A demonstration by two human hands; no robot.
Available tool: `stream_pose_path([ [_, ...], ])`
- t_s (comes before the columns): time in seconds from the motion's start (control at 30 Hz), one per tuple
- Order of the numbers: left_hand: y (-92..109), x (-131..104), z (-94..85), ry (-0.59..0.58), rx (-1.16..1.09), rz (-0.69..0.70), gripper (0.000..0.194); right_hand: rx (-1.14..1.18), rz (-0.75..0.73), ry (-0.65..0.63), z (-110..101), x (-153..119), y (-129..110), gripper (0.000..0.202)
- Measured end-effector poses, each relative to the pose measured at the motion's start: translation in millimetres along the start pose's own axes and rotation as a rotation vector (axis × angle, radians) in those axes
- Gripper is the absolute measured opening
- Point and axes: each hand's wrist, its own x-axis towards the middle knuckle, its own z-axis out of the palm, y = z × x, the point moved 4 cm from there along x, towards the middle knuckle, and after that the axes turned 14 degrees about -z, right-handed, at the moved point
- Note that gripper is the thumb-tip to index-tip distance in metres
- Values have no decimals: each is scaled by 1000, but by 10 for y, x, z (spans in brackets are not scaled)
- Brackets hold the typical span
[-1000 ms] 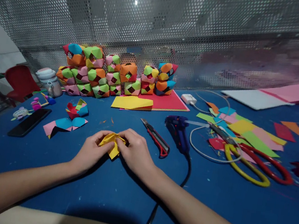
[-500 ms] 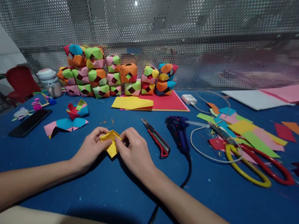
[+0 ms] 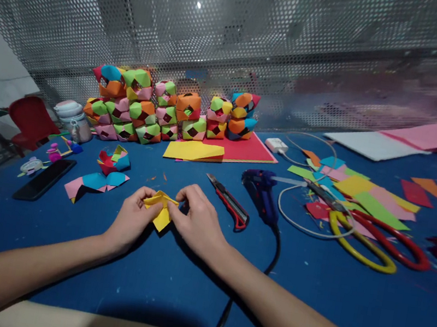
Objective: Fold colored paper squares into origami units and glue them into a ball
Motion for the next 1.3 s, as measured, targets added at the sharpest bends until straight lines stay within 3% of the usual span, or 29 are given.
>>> stream_pose_path([
  [0.17, -20, -6, 11, -15, 78, 46, 15, 55, -69, -47, 62, -15, -31, 6],
  [0.47, 29, -55, 23, -24, 177, 67, 22, -36, -213, 13, 16, -24, -75, 15],
  [1.13, 8, -47, 11, -17, 196, 41, 18, 21, -196, -64, -19, -10, -44, 14],
  [1.3, 12, -38, 7, -29, 168, 63, 20, 18, -86, -64, -14, 7, -23, 16],
])
